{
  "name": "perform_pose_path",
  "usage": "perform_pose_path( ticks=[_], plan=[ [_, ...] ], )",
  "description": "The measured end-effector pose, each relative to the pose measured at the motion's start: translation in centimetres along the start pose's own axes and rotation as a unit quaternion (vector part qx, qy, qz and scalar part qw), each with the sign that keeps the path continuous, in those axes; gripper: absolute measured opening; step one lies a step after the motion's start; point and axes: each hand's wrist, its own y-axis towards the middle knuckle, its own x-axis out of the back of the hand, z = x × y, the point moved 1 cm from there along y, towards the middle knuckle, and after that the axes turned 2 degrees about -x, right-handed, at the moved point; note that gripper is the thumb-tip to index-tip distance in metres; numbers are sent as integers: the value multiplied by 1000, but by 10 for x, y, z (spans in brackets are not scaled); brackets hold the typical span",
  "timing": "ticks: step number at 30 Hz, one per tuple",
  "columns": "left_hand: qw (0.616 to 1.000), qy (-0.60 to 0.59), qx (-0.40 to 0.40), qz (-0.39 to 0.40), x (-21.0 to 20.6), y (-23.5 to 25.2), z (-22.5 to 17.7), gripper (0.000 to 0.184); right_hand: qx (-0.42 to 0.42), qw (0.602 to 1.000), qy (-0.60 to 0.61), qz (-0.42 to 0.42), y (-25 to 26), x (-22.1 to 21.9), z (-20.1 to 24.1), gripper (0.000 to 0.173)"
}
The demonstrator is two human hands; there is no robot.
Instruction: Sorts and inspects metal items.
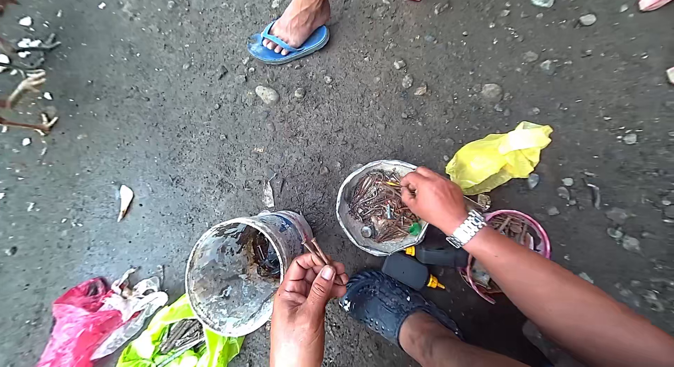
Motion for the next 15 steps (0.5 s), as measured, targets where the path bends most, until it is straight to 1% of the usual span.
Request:
perform_pose_path(
  ticks=[2, 5, 8, 9, 12, 13, 15],
  plan=[
    [1000, 3, 5, 5, -2, 0, 1, 15, -19, 1000, 9, 15, -2, 9, -5, 12],
    [1000, 3, 17, 17, -5, 0, 6, 18, -50, 996, 35, 58, -8, 15, -4, 11],
    [999, -12, 33, 27, -9, 1, 16, 22, -52, 994, 30, 86, -14, 13, 1, 18],
    [999, -18, 41, 26, -10, 2, 19, 23, -40, 995, 34, 81, -16, 11, 3, 18],
    [998, -27, 60, 15, -11, 3, 26, 27, 22, 995, 60, 77, -22, -2, 8, 9],
    [997, -30, 67, 11, -11, 3, 27, 30, 49, 992, 60, 96, -23, -6, 10, 8],
    [997, -31, 75, 2, -12, 4, 26, 35, 111, 979, 39, 166, -23, -14, 14, 11]
  ],
)
